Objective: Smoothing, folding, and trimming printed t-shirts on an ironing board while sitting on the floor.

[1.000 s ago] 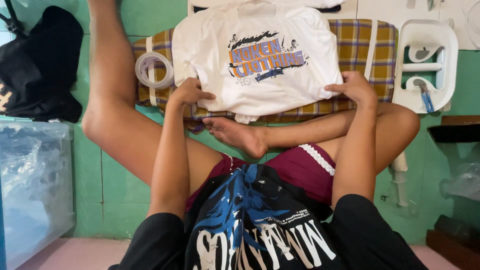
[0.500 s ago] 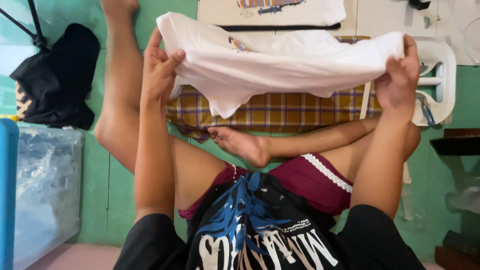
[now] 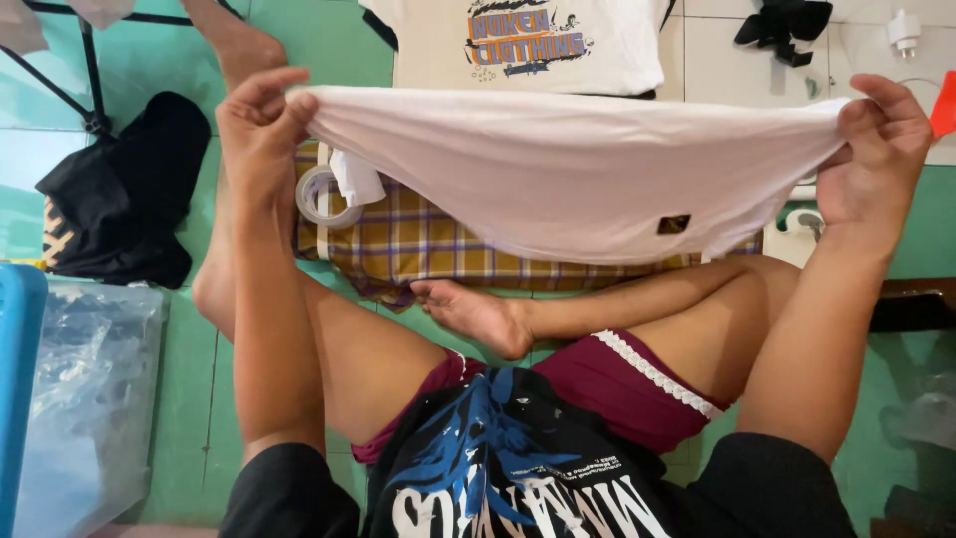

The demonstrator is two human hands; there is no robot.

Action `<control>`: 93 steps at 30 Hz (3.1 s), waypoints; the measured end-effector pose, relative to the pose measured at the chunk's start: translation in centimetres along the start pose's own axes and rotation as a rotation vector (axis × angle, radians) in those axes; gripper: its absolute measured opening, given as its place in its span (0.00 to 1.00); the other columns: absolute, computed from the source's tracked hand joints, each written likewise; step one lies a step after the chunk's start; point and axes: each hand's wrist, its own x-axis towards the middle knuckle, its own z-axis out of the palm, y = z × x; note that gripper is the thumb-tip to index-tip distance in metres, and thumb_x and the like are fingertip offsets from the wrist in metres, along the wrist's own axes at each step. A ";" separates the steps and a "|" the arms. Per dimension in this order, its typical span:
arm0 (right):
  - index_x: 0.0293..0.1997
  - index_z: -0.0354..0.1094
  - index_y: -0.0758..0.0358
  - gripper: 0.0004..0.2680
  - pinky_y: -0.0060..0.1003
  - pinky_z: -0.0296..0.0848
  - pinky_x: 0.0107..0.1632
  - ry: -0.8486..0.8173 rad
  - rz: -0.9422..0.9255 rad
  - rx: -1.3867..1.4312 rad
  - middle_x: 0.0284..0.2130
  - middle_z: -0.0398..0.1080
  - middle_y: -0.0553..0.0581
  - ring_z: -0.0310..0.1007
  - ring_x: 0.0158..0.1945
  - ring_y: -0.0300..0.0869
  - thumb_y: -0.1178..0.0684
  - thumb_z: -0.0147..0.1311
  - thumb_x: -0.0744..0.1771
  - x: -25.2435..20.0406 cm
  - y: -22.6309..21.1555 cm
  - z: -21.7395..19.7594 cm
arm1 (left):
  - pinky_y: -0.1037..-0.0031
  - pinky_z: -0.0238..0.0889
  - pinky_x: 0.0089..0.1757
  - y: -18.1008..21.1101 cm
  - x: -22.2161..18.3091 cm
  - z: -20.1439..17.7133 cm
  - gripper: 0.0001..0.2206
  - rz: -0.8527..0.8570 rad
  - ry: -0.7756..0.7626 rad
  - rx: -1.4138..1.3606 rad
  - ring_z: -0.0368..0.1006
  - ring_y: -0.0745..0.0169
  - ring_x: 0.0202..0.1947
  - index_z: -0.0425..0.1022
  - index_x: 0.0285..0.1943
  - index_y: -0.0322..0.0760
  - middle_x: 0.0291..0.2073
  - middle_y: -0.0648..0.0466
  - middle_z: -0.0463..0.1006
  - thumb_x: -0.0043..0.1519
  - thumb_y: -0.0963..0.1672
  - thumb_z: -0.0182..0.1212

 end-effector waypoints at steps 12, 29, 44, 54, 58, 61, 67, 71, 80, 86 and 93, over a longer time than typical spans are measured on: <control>0.56 0.81 0.70 0.08 0.36 0.71 0.44 -0.248 -0.363 -1.007 0.43 0.78 0.60 0.73 0.43 0.42 0.62 0.72 0.71 4.4 -3.1 1.4 | 0.67 0.68 0.35 2.0 5.6 -1.7 0.08 0.528 -0.156 1.075 0.79 0.56 0.34 0.87 0.45 0.30 0.33 0.47 0.84 0.59 0.39 0.77; 0.57 0.77 0.71 0.04 0.45 0.69 0.47 -0.124 -0.513 -1.003 0.46 0.73 0.64 0.70 0.46 0.50 0.65 0.68 0.77 3.9 3.7 -3.3 | 0.59 0.60 0.45 1.8 1.3 -1.3 0.05 0.808 -0.168 1.245 0.65 0.37 0.48 0.73 0.36 0.33 0.48 0.39 0.65 0.58 0.34 0.59; 0.43 0.82 0.56 0.06 0.36 0.66 0.50 -0.663 0.359 -1.231 0.41 0.80 0.53 0.74 0.46 0.43 0.51 0.64 0.66 -8.0 8.8 -3.3 | 0.58 0.70 0.38 -17.8 -7.8 -5.4 0.08 0.215 -1.010 1.577 0.75 0.48 0.41 0.84 0.37 0.51 0.34 0.52 0.80 0.54 0.41 0.64; 0.62 0.71 0.59 0.17 0.52 0.69 0.44 -0.553 0.299 -1.232 0.50 0.74 0.59 0.73 0.48 0.53 0.44 0.59 0.69 -1.8 9.5 6.7 | 0.55 0.76 0.37 -15.1 -2.7 4.1 0.14 -0.013 -0.684 1.427 0.80 0.50 0.42 0.81 0.54 0.41 0.40 0.52 0.85 0.65 0.50 0.64; 0.48 0.73 0.65 0.11 0.42 0.73 0.35 -0.251 0.026 -1.131 0.36 0.77 0.58 0.76 0.35 0.46 0.47 0.65 0.71 1.2 17.0 6.7 | 0.63 0.74 0.40 -19.8 0.8 2.5 0.08 -0.064 -0.288 1.380 0.74 0.50 0.43 0.74 0.45 0.31 0.42 0.45 0.78 0.69 0.44 0.60; 0.41 0.70 0.58 0.13 0.42 0.69 0.36 -0.181 0.111 -1.128 0.31 0.73 0.49 0.72 0.33 0.44 0.41 0.69 0.69 1.7 18.7 7.0 | 0.59 0.70 0.35 -23.3 1.6 0.8 0.16 -0.286 -0.137 1.548 0.77 0.45 0.38 0.71 0.43 0.35 0.37 0.48 0.78 0.68 0.51 0.64; 0.39 0.67 0.59 0.07 0.38 0.68 0.37 -0.166 0.150 -0.950 0.33 0.71 0.52 0.69 0.34 0.40 0.54 0.64 0.71 2.1 18.3 7.3 | 0.54 0.70 0.36 -24.2 1.3 0.3 0.23 -0.455 -0.245 1.527 0.77 0.38 0.41 0.76 0.41 0.30 0.39 0.43 0.80 0.64 0.56 0.68; 0.58 0.56 0.56 0.12 0.36 0.72 0.50 -0.148 0.636 -0.622 0.50 0.71 0.53 0.72 0.50 0.40 0.46 0.53 0.71 1.0 13.4 9.2 | 0.59 0.65 0.47 -24.0 -0.3 0.4 0.27 -0.297 -0.217 1.440 0.69 0.34 0.46 0.62 0.58 0.25 0.51 0.33 0.66 0.57 0.45 0.73; 0.42 0.74 0.64 0.09 0.35 0.62 0.40 -0.599 0.732 -0.908 0.38 0.77 0.53 0.71 0.38 0.39 0.48 0.63 0.68 -0.9 12.2 6.5 | 0.55 0.54 0.61 -19.5 -6.0 1.3 0.47 -0.374 -0.122 0.950 0.61 0.34 0.63 0.45 0.72 0.24 0.65 0.32 0.61 0.49 0.41 0.80; 0.56 0.71 0.67 0.17 0.38 0.69 0.48 -0.788 0.840 -0.939 0.49 0.76 0.59 0.73 0.48 0.44 0.53 0.65 0.64 -2.2 11.4 5.7 | 0.67 0.63 0.39 -17.8 -7.1 -0.2 0.19 -0.717 -0.298 0.882 0.71 0.62 0.39 0.72 0.44 0.34 0.38 0.55 0.77 0.55 0.50 0.72; 0.59 0.67 0.69 0.14 0.33 0.70 0.55 -0.633 0.840 -0.561 0.53 0.73 0.57 0.71 0.50 0.40 0.60 0.56 0.67 -4.8 10.4 3.4 | 0.75 0.68 0.43 -16.2 -6.8 -1.2 0.14 -0.676 -0.643 0.636 0.68 0.74 0.42 0.79 0.50 0.38 0.45 0.62 0.81 0.57 0.46 0.71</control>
